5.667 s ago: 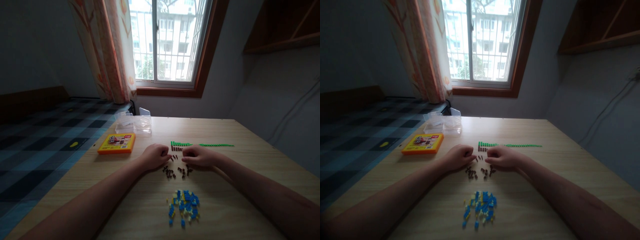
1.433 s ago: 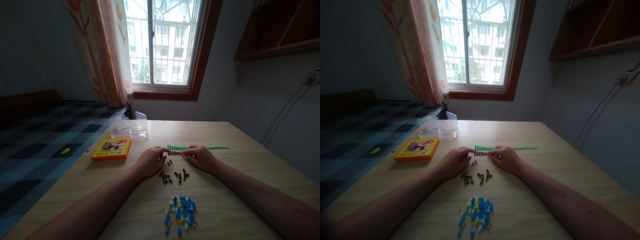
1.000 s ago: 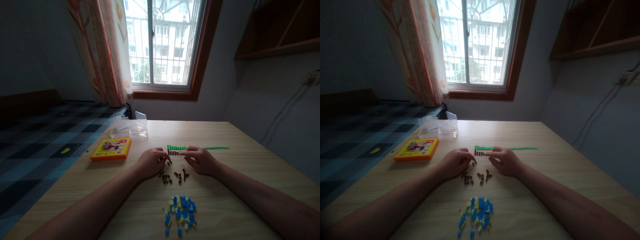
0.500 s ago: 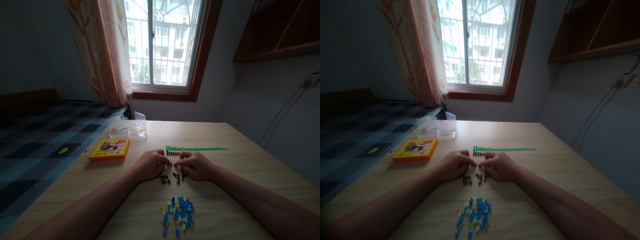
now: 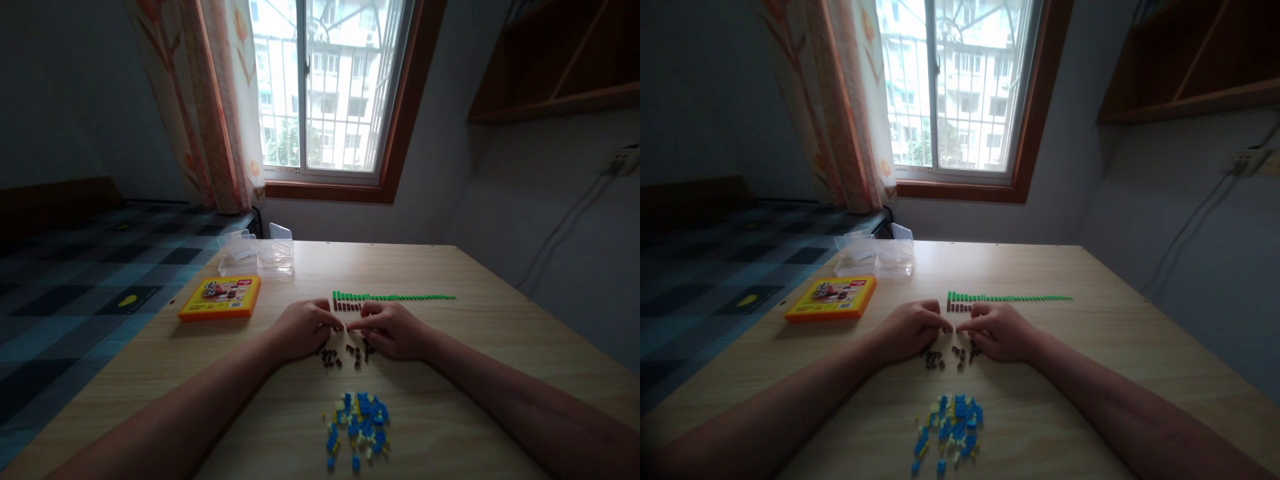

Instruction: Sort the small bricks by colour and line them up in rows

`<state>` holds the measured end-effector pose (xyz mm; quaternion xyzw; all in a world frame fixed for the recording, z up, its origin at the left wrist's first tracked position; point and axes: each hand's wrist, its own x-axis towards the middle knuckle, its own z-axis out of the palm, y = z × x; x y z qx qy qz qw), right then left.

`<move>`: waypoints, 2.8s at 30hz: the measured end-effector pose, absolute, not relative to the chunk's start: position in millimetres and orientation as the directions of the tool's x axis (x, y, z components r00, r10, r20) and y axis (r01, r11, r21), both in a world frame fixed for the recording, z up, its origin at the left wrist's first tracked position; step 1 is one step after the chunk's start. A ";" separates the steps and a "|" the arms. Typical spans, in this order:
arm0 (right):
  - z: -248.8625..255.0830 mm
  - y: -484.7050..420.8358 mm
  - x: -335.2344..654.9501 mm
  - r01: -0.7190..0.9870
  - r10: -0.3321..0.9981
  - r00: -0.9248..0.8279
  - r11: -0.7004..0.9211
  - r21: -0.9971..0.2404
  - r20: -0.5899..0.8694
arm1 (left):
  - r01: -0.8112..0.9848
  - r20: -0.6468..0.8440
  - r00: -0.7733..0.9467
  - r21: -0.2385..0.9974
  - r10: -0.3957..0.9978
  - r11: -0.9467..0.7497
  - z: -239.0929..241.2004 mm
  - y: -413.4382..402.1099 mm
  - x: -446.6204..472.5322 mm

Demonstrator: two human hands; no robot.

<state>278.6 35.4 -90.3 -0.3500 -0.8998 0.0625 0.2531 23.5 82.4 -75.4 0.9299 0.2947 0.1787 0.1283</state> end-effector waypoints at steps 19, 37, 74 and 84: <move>-104.4 52.9 311.1 0.759 0.769 -0.465 0.601 -0.249 0.438 | 0.522 0.268 0.745 0.335 0.611 -0.784 -78.0 85.5 22.7; -107.5 56.2 310.5 0.754 0.778 -0.445 0.593 -0.283 0.444 | 0.538 0.259 0.741 0.324 0.620 -0.778 -75.7 83.6 23.2; -104.8 56.5 311.7 0.767 0.773 -0.489 0.601 -0.222 0.403 | 0.548 0.267 0.739 0.297 0.618 -0.782 -72.6 80.4 24.3; -105.6 57.6 311.4 0.760 0.772 -0.492 0.606 -0.232 0.403 | 0.547 0.322 0.710 0.308 0.626 -0.778 -76.2 81.0 24.1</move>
